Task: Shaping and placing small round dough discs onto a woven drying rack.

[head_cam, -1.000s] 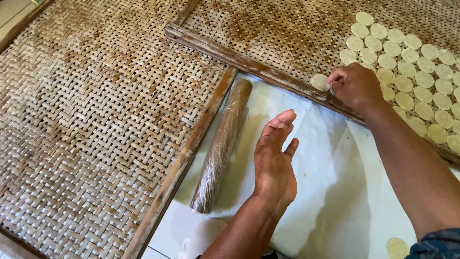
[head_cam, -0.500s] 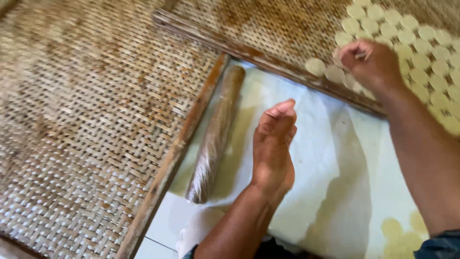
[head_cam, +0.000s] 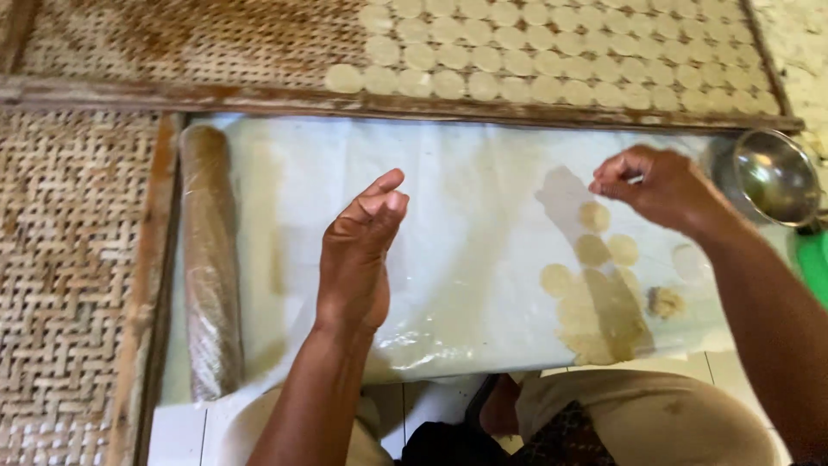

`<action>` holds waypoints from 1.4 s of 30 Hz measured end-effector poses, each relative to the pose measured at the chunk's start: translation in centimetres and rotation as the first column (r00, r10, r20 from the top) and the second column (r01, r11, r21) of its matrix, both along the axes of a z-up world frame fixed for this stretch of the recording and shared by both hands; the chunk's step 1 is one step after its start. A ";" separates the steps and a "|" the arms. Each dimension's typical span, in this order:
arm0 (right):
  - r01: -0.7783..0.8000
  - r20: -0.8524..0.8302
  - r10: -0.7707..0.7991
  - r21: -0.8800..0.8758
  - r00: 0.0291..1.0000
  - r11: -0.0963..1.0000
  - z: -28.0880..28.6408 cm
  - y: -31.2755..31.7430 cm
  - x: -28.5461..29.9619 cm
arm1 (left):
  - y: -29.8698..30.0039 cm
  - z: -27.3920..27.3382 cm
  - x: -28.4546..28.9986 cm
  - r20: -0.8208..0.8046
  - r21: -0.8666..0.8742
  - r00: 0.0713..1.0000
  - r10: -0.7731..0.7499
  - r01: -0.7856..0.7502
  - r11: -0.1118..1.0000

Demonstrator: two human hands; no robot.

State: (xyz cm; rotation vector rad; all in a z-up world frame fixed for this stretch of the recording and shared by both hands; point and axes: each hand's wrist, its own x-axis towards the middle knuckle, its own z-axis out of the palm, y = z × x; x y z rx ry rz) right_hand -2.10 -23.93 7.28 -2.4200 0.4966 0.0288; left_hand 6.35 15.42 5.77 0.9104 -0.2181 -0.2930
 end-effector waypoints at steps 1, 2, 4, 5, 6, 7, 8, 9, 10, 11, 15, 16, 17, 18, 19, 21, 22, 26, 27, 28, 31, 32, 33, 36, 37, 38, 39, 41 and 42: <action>0.015 0.007 -0.015 0.002 1.000 1.000 -1.9 -1.3 -1.2 | -0.3 0.2 -0.2 0.007 0.002 1.000 -0.015 0.015 1.000; -0.008 0.057 0.013 -0.094 0.998 0.996 -4.0 -2.5 -2.3 | -0.6 0.4 -0.5 -0.091 0.103 0.994 -0.059 0.068 0.992; -0.015 0.109 0.036 -0.186 0.993 0.982 -6.1 -3.1 -3.7 | -1.1 0.3 -0.8 -0.185 0.205 0.978 -0.100 0.138 0.969; 0.005 0.085 0.014 -0.222 0.996 0.975 -6.1 -2.6 -4.0 | -1.4 -0.1 -0.9 -0.193 0.207 0.976 -0.097 0.137 0.969; 0.021 0.057 -0.006 -0.257 0.998 0.966 -6.3 -2.1 -4.3 | -1.6 -0.5 -1.1 -0.206 0.212 0.974 -0.092 0.136 0.968; 0.028 0.058 -0.014 -0.250 0.998 0.968 -6.5 -1.7 -4.4 | -2.0 -0.4 -1.2 -0.205 0.218 0.974 -0.098 0.143 0.965; 0.047 0.037 -0.040 -0.232 0.999 0.972 -6.6 -1.2 -4.2 | -2.2 -0.4 -1.2 -0.237 0.219 0.967 -0.094 0.148 0.965; 0.066 0.016 -0.065 -0.214 0.998 0.975 -6.8 -0.7 -3.9 | -2.3 -0.3 -1.2 -0.270 0.219 0.959 -0.090 0.152 0.964; 0.067 0.016 -0.065 -0.208 0.998 0.976 -6.8 -0.3 -3.7 | -2.5 -0.2 -1.3 -0.269 0.224 0.959 -0.089 0.153 0.962; 0.062 0.035 -0.056 -0.198 0.998 0.978 -6.8 0.0 -3.5 | -2.7 -0.1 -1.3 -0.279 0.246 0.956 -0.090 0.161 0.956; 0.019 0.074 -0.006 -0.176 0.997 0.984 -6.8 0.6 -3.3 | -3.2 0.0 -1.2 -0.333 0.290 0.940 -0.076 0.179 0.940; 0.016 0.073 -0.004 -0.173 0.997 0.985 -6.7 0.7 -3.1 | -3.1 -0.1 -1.2 -0.334 0.293 0.940 -0.072 0.176 0.940; 0.005 0.070 0.008 -0.189 0.998 0.982 -6.7 0.9 -3.0 | -3.0 -0.2 -1.1 -0.339 0.276 0.937 -0.080 0.181 0.944; -0.005 0.064 0.019 -0.205 0.998 0.979 -6.7 1.0 -3.0 | -2.9 -0.4 -1.2 -0.347 0.258 0.934 -0.089 0.186 0.948; -0.007 0.061 0.020 -0.202 0.998 0.979 -6.5 1.3 -2.9 | -2.9 -0.3 -1.2 -0.350 0.260 0.933 -0.086 0.186 0.948; -0.002 0.040 0.013 -0.274 0.999 0.962 -6.2 1.8 -2.9 | -2.8 -0.2 -1.2 -0.336 0.248 0.937 -0.094 0.184 0.951; -0.005 0.037 0.016 -0.273 0.999 0.962 -6.0 2.0 -2.9 | -2.8 -0.2 -1.2 -0.338 0.249 0.937 -0.091 0.182 0.951; 0.047 0.016 -0.045 -0.233 0.999 0.971 -7.1 0.4 -2.8 | -2.5 0.2 -1.4 -0.327 0.240 0.940 -0.097 0.182 0.953; 0.086 0.029 -0.082 -0.172 0.996 0.981 -7.8 -0.6 -2.7 | -2.4 0.3 -1.5 -0.325 0.249 0.941 -0.098 0.185 0.951; 0.083 0.029 -0.079 -0.175 0.996 0.981 -8.0 -1.6 -3.2 | -2.3 0.2 -1.5 -0.325 0.246 0.941 -0.097 0.183 0.952; 0.182 0.109 -0.185 0.038 0.977 0.982 -7.9 -4.7 -4.2 | -2.2 0.0 -1.4 -0.311 0.203 0.945 -0.097 0.166 0.965; 0.200 0.141 -0.222 0.158 0.965 0.967 -7.6 -5.5 -4.3 | -2.0 0.0 -1.3 -0.312 0.183 0.945 -0.099 0.163 0.970; 0.209 0.168 -0.261 0.276 0.951 0.938 -7.4 -6.3 -4.4 | -1.7 0.0 -1.2 -0.312 0.164 0.945 -0.102 0.159 0.974; 0.160 0.202 -0.258 0.403 0.945 0.901 -6.2 -7.5 -3.3 | -1.2 0.8 -1.1 -0.294 0.138 0.952 -0.087 0.133 0.982; 0.148 0.206 -0.245 0.398 0.947 0.905 -5.8 -7.8 -2.8 | -1.1 0.3 -0.9 -0.291 0.133 0.954 -0.077 0.120 0.984; 0.116 0.209 -0.221 0.423 0.953 0.899 -5.4 -8.0 -1.9 | -0.9 -0.1 -0.7 -0.286 0.098 0.956 -0.070 0.101 0.990; 0.084 0.212 -0.197 0.448 0.957 0.890 -5.0 -8.1 -1.0 | -0.6 -0.6 -0.4 -0.281 0.063 0.958 -0.062 0.083 0.995; 0.031 0.217 -0.168 0.522 0.962 0.852 -3.6 -6.7 2.1 | -0.2 -1.0 -0.2 -0.228 -0.020 0.972 -0.047 0.043 0.999; 0.005 0.211 -0.162 0.596 0.964 0.803 -2.8 -6.0 3.6 | 0.0 -1.2 0.0 -0.183 -0.099 0.982 -0.049 0.031 0.995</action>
